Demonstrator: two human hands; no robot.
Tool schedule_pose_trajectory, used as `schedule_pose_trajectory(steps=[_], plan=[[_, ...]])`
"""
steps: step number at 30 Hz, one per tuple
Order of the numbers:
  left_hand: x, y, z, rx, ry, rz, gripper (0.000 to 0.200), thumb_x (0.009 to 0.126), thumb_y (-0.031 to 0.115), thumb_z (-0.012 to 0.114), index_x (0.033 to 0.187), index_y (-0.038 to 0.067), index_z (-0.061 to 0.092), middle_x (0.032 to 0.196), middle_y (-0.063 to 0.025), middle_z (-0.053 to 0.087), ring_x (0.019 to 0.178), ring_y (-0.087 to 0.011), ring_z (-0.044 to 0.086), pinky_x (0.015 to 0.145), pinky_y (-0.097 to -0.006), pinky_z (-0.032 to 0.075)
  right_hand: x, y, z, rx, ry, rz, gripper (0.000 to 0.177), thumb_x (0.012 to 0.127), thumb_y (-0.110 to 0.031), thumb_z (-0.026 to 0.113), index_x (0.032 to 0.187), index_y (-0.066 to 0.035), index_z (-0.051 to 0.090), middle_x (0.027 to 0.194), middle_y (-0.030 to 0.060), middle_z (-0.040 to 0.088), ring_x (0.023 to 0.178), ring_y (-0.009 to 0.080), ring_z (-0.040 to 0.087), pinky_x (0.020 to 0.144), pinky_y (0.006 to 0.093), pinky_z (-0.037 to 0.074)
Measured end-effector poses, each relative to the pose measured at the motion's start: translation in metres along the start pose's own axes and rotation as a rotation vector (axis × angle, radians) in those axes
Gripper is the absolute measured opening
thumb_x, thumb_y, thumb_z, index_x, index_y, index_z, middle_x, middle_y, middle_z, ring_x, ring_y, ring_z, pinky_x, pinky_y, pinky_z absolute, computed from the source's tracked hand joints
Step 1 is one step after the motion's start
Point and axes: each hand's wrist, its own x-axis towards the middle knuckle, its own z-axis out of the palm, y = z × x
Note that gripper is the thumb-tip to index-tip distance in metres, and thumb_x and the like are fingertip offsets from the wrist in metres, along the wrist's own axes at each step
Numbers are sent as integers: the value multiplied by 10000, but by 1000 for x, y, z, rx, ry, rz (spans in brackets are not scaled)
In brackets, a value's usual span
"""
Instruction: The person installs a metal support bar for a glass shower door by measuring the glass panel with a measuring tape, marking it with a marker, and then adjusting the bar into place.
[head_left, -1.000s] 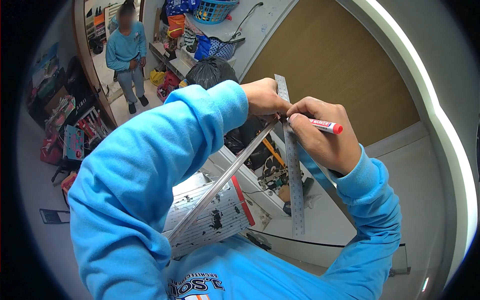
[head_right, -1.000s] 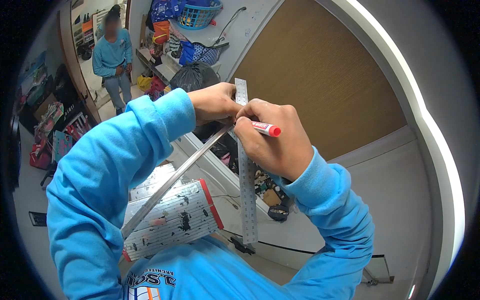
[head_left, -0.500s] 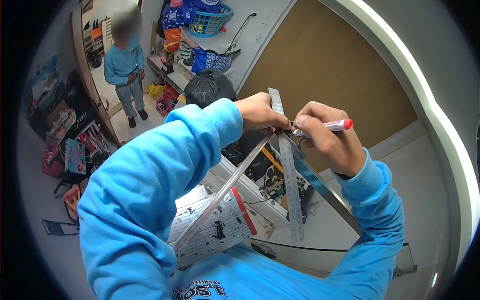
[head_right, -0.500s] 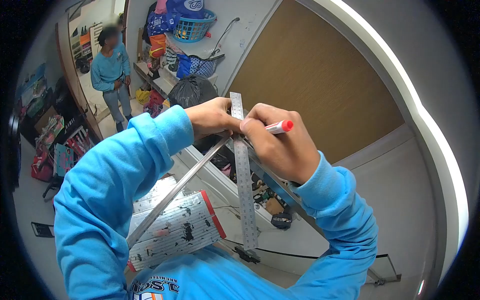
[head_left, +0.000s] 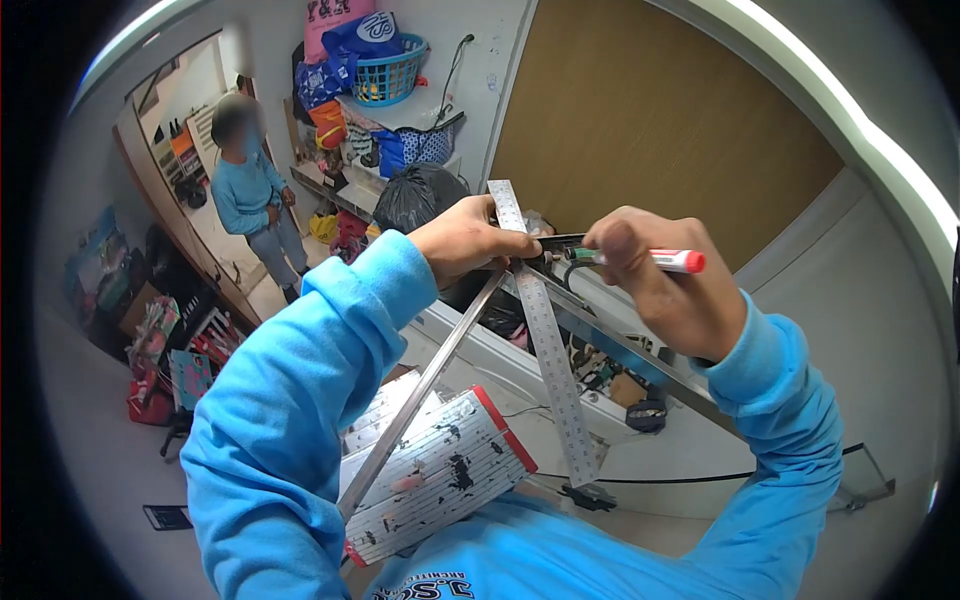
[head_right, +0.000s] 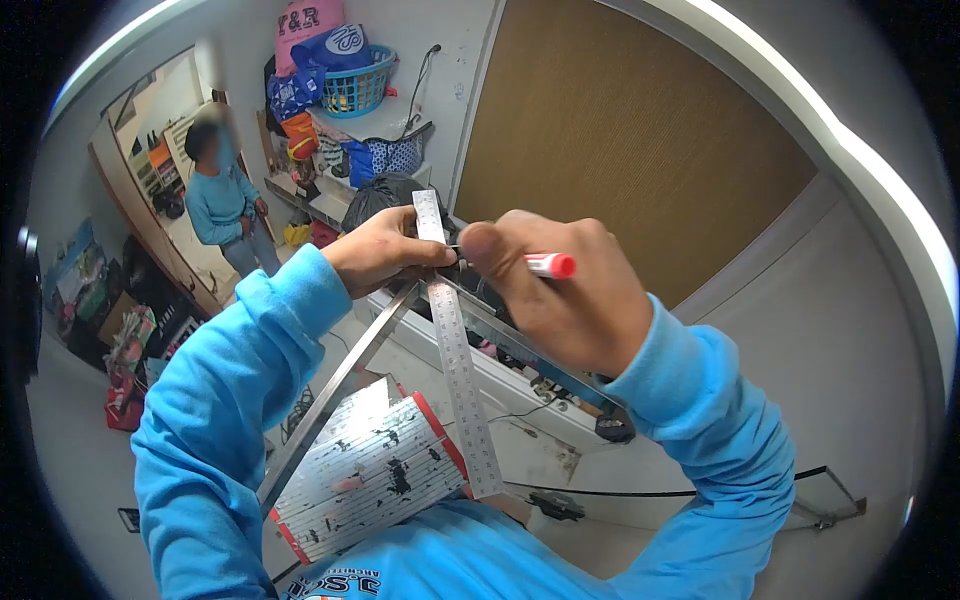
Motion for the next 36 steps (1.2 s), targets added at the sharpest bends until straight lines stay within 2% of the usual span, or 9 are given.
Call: schedule_pose_trajectory(steps=[2,4,5,6,8,9,13,22,36], plan=[[-2,2,2,-22,-5,-30,550,756,161,759,1152,-84,467,1032,-161,606,887,-191,636,821,-308,523,3,5,8,3,-6,-1,634,952,-548,391,813,14,652,698,169,617,567,305,609,518,366,470],[0,-2,1,-33,28,-36,547,760,165,757,1151,-85,468,1032,-156,604,887,-191,638,802,-312,533,6,5,13,22,-79,44,599,943,-534,413,863,15,640,682,115,610,593,185,588,550,306,474],[1,-3,1,-31,26,-39,547,760,165,757,1151,-85,468,1032,-156,604,887,-191,638,802,-312,533,8,5,16,52,-94,61,434,952,-397,519,898,15,648,733,140,643,619,189,612,570,308,483],[1,-4,1,-42,18,-27,540,763,165,754,1149,-85,471,1030,-156,605,881,-193,639,793,-314,536,9,7,20,52,-92,61,434,952,-397,519,898,15,648,733,140,643,619,189,612,570,308,483],[0,-2,0,-51,16,-10,533,767,165,751,1148,-84,474,1027,-155,605,876,-195,641,785,-316,539,11,12,29,74,-59,6,393,911,-356,558,800,8,656,712,194,635,639,316,652,606,370,517],[0,-2,0,-45,12,-15,531,767,165,752,1144,-86,476,1020,-155,607,866,-196,643,778,-314,541,11,13,31,66,-65,-40,210,833,-203,628,826,6,643,771,189,653,706,330,661,658,377,526],[1,-2,1,-36,37,-29,545,757,150,759,1137,-110,468,998,-168,612,849,-199,650,771,-304,541,6,19,39,-23,-4,-133,155,750,7,642,902,5,612,818,166,656,710,273,669,661,332,524],[-2,3,3,-21,32,-46,560,743,125,755,1139,-130,454,1026,-190,601,888,-213,647,822,-316,532,2,23,40,-14,-39,-125,206,698,60,629,888,-22,626,853,191,663,768,324,675,697,360,548],[-3,4,3,18,32,-55,621,740,174,766,1177,-122,439,1044,-195,594,914,-218,635,849,-329,520,0,26,38,-51,-76,-158,239,703,23,686,927,-22,618,882,177,670,791,306,682,710,349,552]])
